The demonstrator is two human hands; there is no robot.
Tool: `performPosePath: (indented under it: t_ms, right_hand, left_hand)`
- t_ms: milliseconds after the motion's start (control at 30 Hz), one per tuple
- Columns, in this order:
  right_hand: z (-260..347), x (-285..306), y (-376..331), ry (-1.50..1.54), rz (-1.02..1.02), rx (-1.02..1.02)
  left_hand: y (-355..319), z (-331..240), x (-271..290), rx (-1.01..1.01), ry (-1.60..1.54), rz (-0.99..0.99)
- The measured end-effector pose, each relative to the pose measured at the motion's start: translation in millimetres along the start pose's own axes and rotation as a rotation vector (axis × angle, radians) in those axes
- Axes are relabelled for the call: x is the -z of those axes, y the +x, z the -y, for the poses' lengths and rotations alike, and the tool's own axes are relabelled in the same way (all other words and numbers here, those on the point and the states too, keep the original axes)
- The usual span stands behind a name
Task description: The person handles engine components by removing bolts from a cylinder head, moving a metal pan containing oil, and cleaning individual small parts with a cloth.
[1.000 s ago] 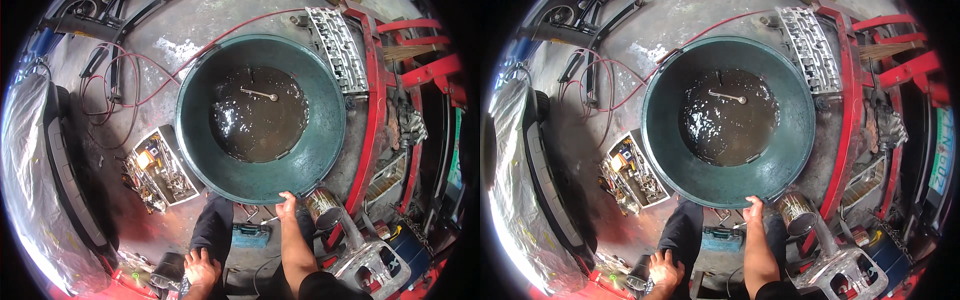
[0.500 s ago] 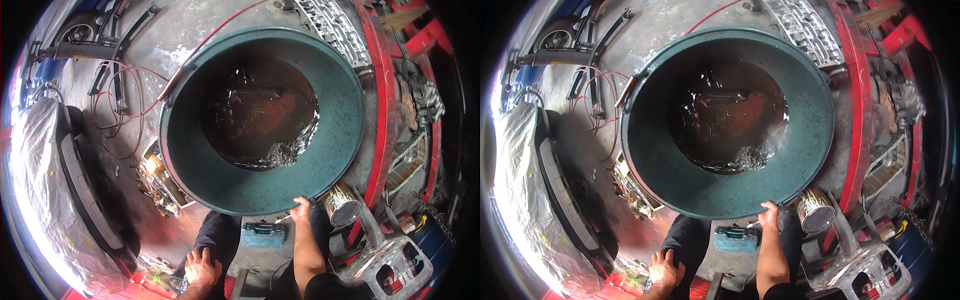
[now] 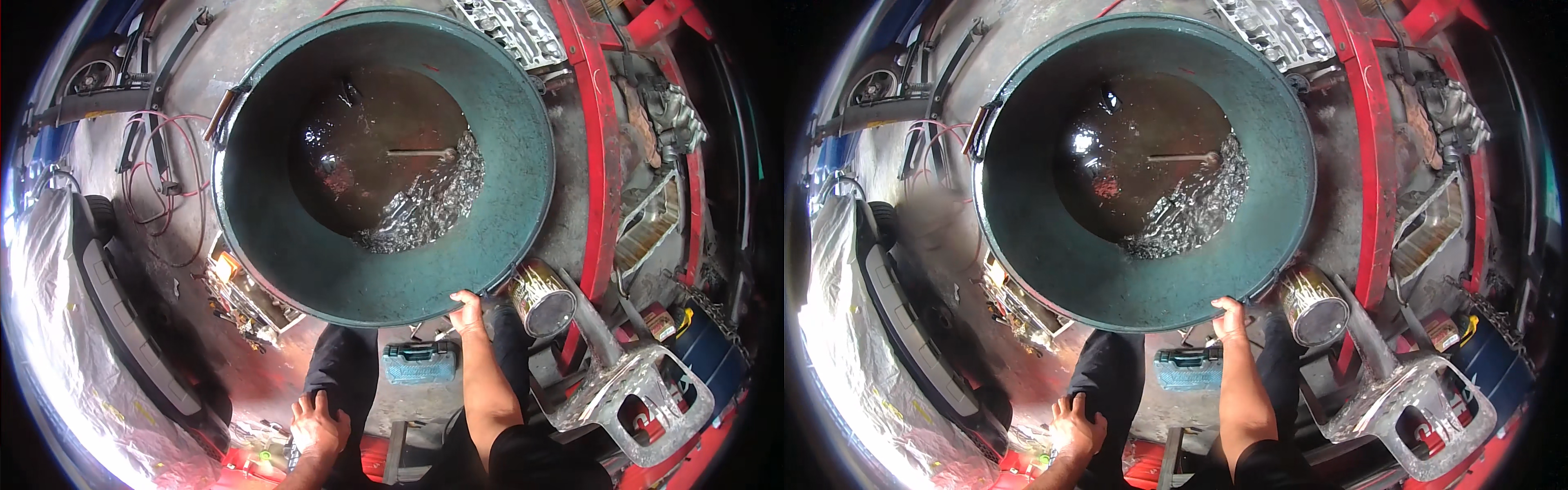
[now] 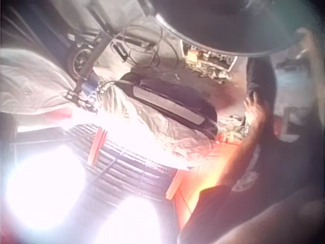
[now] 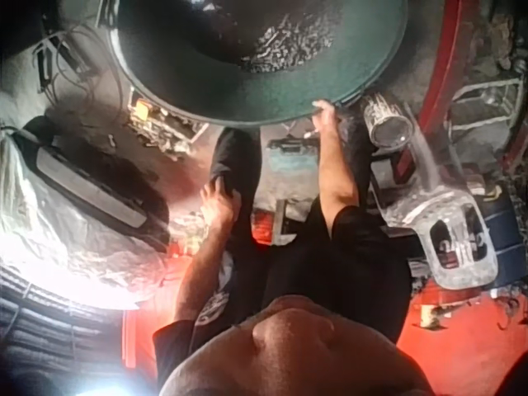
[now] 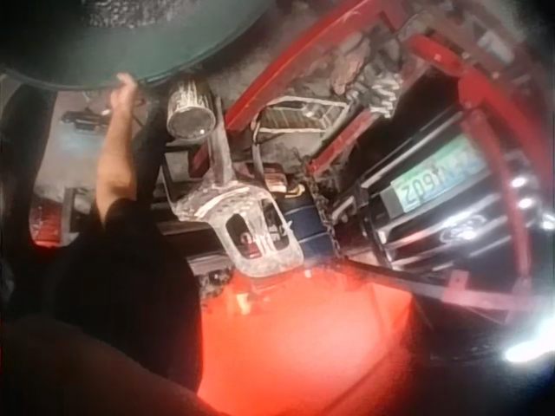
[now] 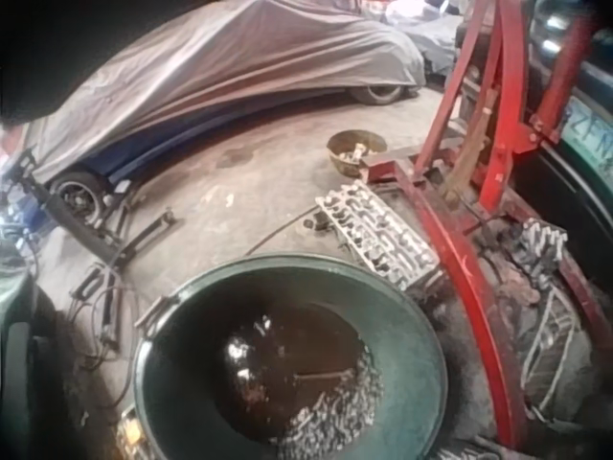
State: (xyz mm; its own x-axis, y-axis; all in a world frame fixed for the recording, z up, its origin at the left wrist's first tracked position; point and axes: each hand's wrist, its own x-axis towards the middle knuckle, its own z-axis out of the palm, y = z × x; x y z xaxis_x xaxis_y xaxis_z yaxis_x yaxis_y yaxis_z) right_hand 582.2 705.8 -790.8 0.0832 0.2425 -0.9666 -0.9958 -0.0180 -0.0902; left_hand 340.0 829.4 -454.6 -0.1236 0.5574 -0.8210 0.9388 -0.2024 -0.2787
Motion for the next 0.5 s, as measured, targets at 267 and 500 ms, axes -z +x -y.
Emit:
performPosePath:
  t_ms: [267,500]
  right_hand:
    - [0,1,3,-0.013,0.000,0.036]
    - [0,-40,-11,-0.114,-0.046,0.081]
  left_hand:
    - [-1,2,-2,0.004,0.020,0.014]
    - [-2,1,1,0.016,-0.044,0.024]
